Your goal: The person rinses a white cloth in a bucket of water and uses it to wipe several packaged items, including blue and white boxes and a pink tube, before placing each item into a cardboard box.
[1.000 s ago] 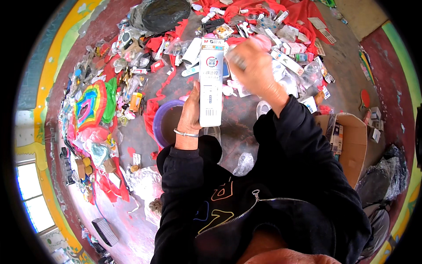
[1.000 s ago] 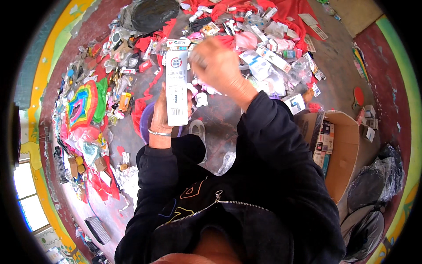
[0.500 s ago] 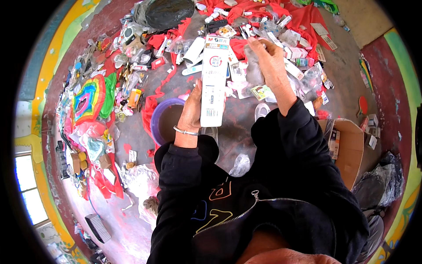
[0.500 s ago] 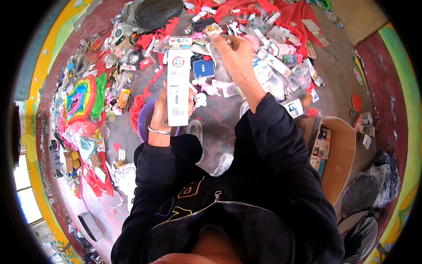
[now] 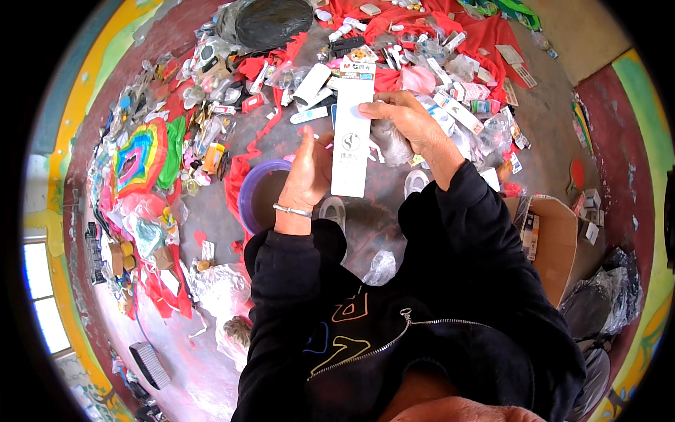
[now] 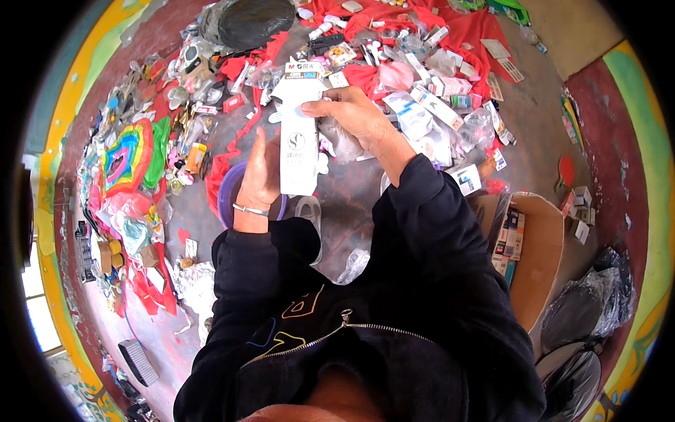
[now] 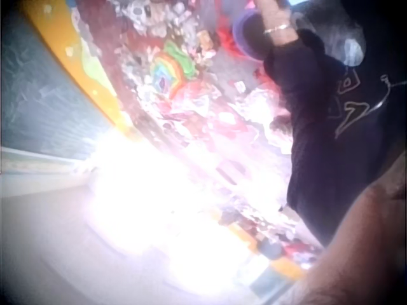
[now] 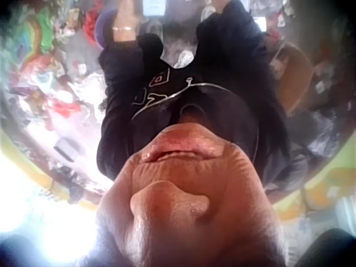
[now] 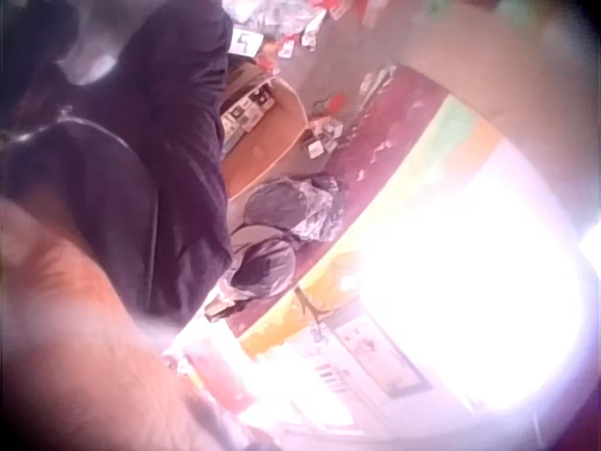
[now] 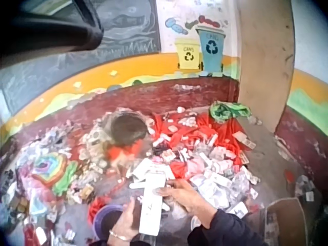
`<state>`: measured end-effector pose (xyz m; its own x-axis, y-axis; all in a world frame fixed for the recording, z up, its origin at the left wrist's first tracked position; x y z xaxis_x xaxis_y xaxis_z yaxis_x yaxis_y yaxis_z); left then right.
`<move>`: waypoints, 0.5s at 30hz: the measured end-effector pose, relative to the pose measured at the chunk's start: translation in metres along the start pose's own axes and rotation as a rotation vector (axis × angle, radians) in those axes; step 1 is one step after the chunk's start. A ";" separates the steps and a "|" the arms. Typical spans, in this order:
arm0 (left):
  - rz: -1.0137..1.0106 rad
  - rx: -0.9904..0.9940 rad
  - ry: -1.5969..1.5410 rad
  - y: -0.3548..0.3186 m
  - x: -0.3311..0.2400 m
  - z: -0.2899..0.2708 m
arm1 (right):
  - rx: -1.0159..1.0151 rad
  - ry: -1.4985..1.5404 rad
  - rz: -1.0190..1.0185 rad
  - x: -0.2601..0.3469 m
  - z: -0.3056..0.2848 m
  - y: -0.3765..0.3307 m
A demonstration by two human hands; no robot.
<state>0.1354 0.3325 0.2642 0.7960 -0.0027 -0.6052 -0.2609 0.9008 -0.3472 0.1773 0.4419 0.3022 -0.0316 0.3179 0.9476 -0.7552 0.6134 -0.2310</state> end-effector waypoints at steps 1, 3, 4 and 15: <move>-0.075 0.007 -0.062 -0.001 0.007 0.000 | 0.010 -0.046 0.016 -0.002 0.001 0.000; -0.054 0.107 0.021 -0.006 0.012 0.017 | 0.023 -0.135 0.040 -0.003 0.002 -0.001; -0.044 0.103 0.064 -0.007 0.014 0.017 | 0.017 -0.211 -0.049 0.000 0.002 0.001; 0.086 -0.187 0.230 0.009 0.014 -0.026 | -0.603 -0.167 -0.774 0.104 -0.061 -0.028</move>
<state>0.1299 0.3292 0.2341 0.6276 -0.0479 -0.7770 -0.4345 0.8066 -0.4007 0.2354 0.5016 0.3940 0.2028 -0.4027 0.8926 -0.1489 0.8882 0.4345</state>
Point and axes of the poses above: each hand's wrist, its own y-axis towards the middle knuckle, its own z-axis out of the palm, x = y × z, the point moved 9 cm from there along y, towards the middle knuckle, and after that the axes turned 11 degrees about -x, right-handed, at the moved point
